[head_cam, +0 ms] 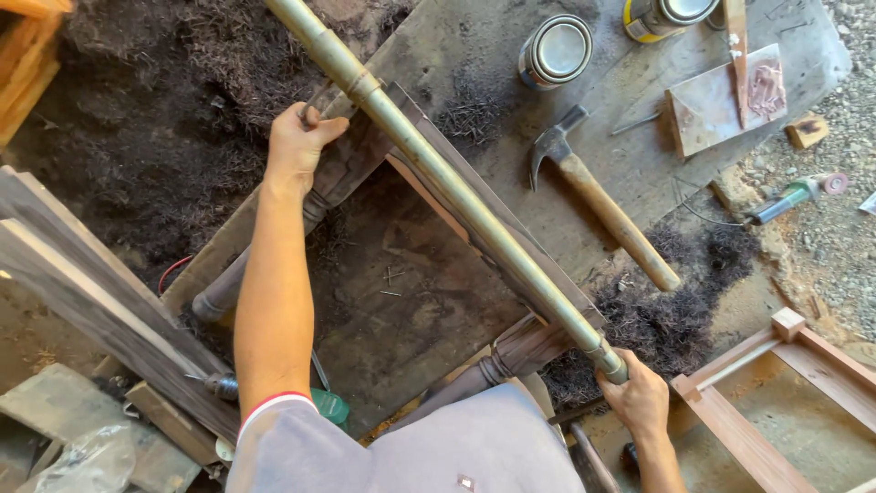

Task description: The person assembles a wooden furniture frame by fitting a wooden plank into the frame and securing it with a metal pipe. They use a hammer to tap the plank into place and adjust the pipe to hold the plank securely.

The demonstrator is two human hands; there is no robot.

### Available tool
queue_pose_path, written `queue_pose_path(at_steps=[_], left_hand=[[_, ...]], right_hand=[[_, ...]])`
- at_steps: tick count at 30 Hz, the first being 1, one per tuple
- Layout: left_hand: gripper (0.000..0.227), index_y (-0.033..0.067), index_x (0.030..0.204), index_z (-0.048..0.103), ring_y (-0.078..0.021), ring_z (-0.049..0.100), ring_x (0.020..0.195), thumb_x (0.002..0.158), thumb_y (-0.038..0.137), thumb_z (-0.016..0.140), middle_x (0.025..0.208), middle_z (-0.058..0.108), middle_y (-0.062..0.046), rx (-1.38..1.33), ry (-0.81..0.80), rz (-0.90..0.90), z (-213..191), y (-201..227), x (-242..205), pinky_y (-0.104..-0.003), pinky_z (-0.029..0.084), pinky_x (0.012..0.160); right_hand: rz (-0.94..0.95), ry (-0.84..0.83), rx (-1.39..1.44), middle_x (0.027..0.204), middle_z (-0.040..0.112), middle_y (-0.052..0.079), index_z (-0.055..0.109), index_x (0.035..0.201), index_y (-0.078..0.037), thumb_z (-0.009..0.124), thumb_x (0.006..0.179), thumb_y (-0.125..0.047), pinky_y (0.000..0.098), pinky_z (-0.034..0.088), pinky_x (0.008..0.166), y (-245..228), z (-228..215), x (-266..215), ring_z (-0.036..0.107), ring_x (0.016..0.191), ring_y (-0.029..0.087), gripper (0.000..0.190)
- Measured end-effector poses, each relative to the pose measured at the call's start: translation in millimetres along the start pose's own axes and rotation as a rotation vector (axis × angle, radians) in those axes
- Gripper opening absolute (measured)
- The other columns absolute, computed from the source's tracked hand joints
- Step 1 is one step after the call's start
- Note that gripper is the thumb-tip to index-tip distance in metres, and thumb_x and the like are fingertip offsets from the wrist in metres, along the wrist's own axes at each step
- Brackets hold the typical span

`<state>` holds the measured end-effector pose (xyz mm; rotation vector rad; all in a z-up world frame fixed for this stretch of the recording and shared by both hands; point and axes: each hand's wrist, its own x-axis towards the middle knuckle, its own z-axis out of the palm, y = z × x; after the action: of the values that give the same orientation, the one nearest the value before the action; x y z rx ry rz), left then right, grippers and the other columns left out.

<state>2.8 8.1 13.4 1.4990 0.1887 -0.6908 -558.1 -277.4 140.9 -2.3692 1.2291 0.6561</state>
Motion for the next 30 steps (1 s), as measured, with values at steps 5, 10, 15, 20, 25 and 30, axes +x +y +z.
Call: queue_pose_path(at_steps=[5, 10, 15, 20, 25, 30], left_hand=[[0.046, 0.0160, 0.075, 0.043, -0.0098, 0.069, 0.085, 0.084, -0.003, 0.083, 0.078, 0.062, 0.005, 0.001, -0.004, 0.071, -0.2, -9.7, 2.4, -0.022, 0.054, 0.079], [0.056, 0.0162, 0.074, 0.038, -0.0076, 0.051, 0.067, 0.083, -0.001, 0.090, 0.071, 0.049, 0.004, 0.017, 0.043, 0.115, 1.7, -3.2, -6.4, -0.025, 0.046, 0.063], [0.057, 0.0171, 0.071, 0.036, -0.0060, 0.061, 0.071, 0.082, -0.001, 0.089, 0.073, 0.045, 0.007, 0.068, 0.088, 0.184, 9.4, 4.5, -14.8, -0.025, 0.049, 0.063], [0.049, 0.0163, 0.074, 0.043, -0.0067, 0.062, 0.075, 0.082, 0.001, 0.089, 0.075, 0.053, 0.006, 0.012, 0.047, 0.104, 6.4, 5.6, -5.4, -0.023, 0.053, 0.072], [0.049, 0.0155, 0.073, 0.043, -0.0049, 0.058, 0.072, 0.082, 0.008, 0.090, 0.072, 0.045, 0.008, 0.249, 0.067, 0.098, 3.2, 6.3, -8.7, -0.023, 0.044, 0.062], [0.050, 0.0148, 0.076, 0.043, -0.0055, 0.057, 0.074, 0.082, 0.015, 0.093, 0.074, 0.045, 0.007, 0.142, 0.050, 0.120, 1.4, -11.8, -0.7, -0.023, 0.042, 0.062]], right_hand=[[-0.051, 0.055, 0.010, 0.088, 0.076, 0.013, 0.073, 0.116, -0.018, 0.080, 0.075, -0.028, 0.0413, 0.059, 0.074, 11.4, 10.8, 1.5, 0.075, 0.080, 0.031, 0.043], [-0.052, -0.001, -0.046, 0.085, 0.076, 0.014, 0.072, 0.113, -0.015, 0.082, 0.075, -0.025, 0.0424, 0.060, 0.072, 19.0, 10.4, 4.1, 0.075, 0.078, 0.030, 0.041], [0.016, -0.036, 0.003, 0.081, 0.077, 0.013, 0.071, 0.113, -0.015, 0.080, 0.076, -0.024, 0.0403, 0.062, 0.070, 13.0, 3.9, 6.2, 0.077, 0.073, 0.025, 0.039], [0.008, -0.010, 0.018, 0.081, 0.076, 0.015, 0.072, 0.114, -0.016, 0.081, 0.075, -0.024, 0.0417, 0.060, 0.072, 8.0, 3.4, 2.3, 0.077, 0.075, 0.029, 0.041], [-0.032, 0.012, -0.026, 0.083, 0.074, 0.017, 0.073, 0.115, -0.016, 0.080, 0.075, -0.027, 0.0445, 0.059, 0.072, 13.1, 4.9, 2.2, 0.075, 0.077, 0.034, 0.042], [-0.040, 0.048, -0.050, 0.081, 0.074, 0.018, 0.073, 0.116, -0.017, 0.081, 0.075, -0.031, 0.0458, 0.059, 0.073, 16.7, 13.4, 2.1, 0.074, 0.078, 0.036, 0.044]])
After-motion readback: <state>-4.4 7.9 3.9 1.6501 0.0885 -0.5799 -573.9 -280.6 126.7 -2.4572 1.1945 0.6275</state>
